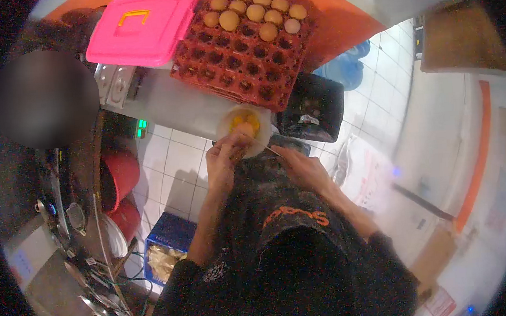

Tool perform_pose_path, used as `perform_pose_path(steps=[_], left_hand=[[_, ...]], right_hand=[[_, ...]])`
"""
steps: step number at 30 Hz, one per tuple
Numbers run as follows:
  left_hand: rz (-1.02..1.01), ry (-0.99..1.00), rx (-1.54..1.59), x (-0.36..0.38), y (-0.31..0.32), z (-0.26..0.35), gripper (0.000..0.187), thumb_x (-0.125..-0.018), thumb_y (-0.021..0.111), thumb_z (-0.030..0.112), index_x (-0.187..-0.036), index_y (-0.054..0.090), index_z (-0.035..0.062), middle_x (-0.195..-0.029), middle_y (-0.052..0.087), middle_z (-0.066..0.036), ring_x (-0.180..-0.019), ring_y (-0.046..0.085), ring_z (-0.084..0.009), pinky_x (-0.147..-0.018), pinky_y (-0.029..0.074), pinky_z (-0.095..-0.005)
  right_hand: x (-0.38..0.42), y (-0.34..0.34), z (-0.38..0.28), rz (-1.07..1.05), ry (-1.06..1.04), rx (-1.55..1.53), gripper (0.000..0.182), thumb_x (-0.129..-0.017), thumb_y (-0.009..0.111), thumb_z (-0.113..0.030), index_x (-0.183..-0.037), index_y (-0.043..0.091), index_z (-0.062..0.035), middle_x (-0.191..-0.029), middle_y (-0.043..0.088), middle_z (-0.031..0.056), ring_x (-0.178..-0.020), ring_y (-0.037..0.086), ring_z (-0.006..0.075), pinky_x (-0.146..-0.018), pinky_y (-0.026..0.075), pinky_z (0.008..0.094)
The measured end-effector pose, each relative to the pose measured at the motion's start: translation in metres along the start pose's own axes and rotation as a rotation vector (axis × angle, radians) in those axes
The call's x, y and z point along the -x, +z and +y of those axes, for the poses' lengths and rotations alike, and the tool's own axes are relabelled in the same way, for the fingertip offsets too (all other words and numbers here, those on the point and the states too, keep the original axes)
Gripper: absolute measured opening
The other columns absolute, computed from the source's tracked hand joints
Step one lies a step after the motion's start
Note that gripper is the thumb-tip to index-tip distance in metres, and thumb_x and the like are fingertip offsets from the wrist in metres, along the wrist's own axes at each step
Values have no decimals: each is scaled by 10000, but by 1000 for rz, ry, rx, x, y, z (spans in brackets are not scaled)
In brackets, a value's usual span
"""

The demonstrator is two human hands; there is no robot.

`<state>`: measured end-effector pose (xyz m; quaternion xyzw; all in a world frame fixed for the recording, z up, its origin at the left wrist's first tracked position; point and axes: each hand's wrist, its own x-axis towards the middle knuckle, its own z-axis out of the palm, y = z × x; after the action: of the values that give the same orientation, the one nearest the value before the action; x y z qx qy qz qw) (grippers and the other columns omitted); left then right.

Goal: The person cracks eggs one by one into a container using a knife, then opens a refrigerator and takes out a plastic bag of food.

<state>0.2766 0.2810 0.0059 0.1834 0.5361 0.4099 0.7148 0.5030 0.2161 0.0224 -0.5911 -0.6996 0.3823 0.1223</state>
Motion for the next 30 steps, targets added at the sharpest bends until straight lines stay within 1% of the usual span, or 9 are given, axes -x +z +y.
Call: perform_pose_path(steps=[4, 7, 10, 16, 20, 24, 27, 29, 30], left_hand=[[27, -53, 31, -3, 2, 4, 308, -966, 653, 246, -1072, 673, -42, -981, 720, -118, -921, 710, -206, -859, 563, -320], [9, -30, -32, -1, 1, 8, 318, -965, 653, 242, -1093, 670, -48, -994, 719, -122, -925, 710, -208, -849, 560, -310], [-33, -30, -208, 1, 6, 22, 358, -965, 655, 244, -1151, 655, -61, -1043, 712, -126, -943, 703, -203, -851, 555, -305], [-267, 47, -377, -13, -11, 27, 411, -934, 702, 192, -1243, 624, -68, -1132, 691, -122, -1002, 672, -182, -885, 546, -313], [-342, 83, -527, -16, -7, 42, 433, -889, 754, 137, -1253, 626, -58, -1143, 688, -116, -1020, 659, -171, -899, 542, -313], [-344, 198, -654, -16, -5, 50, 454, -857, 788, 145, -1239, 642, -51, -1142, 683, -105, -1025, 669, -191, -903, 546, -324], [-295, 257, -701, -19, -2, 46, 459, -841, 791, 137, -1230, 644, -58, -1140, 676, -116, -1007, 686, -216, -885, 568, -334], [-259, 277, -789, -15, 4, 49, 462, -837, 783, 128, -1227, 637, -71, -1132, 672, -130, -989, 697, -235, -864, 586, -341], [-245, 289, -810, -15, 5, 49, 468, -831, 779, 118, -1229, 631, -78, -1130, 671, -139, -981, 701, -242, -857, 593, -345]], right_hand=[[-1, -10, -5, -153, 125, 110, 348, -1013, 510, -248, -1356, 528, -188, -1147, 681, 147, -968, 677, 401, -787, 571, 488], [0, -9, -10, 63, 61, -147, 341, -996, 565, -254, -1316, 565, -135, -1103, 697, 158, -975, 672, 405, -826, 560, 446], [-19, -35, -35, 76, 110, -265, 394, -941, 676, -278, -1264, 605, -63, -1036, 712, 176, -946, 706, 334, -817, 547, 396], [-71, -37, -28, 154, -120, -329, 489, -831, 807, -296, -1195, 653, -9, -959, 718, 170, -866, 670, 155, -776, 520, 351], [-76, -46, -31, 61, -92, -358, 502, -824, 806, -290, -1216, 652, -16, -934, 713, 160, -798, 646, 169, -758, 513, 347], [-87, -31, -24, 170, -221, -334, 544, -802, 810, -289, -1241, 636, -18, -909, 701, 164, -764, 632, 196, -746, 509, 343], [-90, -23, -18, 147, -230, -315, 744, -758, 836, -258, -1404, 508, -89, -1266, 586, 162, -1170, 516, 304, -1016, 403, 415], [-91, -15, -17, 181, -250, -313, 759, -748, 833, -253, -1411, 499, -93, -1303, 586, 176, -1229, 539, 354, -1044, 412, 434], [-93, -10, -18, 238, -272, -308, 669, -759, 817, -263, -1339, 551, -61, -1160, 643, 193, -1084, 619, 355, -937, 473, 415]])
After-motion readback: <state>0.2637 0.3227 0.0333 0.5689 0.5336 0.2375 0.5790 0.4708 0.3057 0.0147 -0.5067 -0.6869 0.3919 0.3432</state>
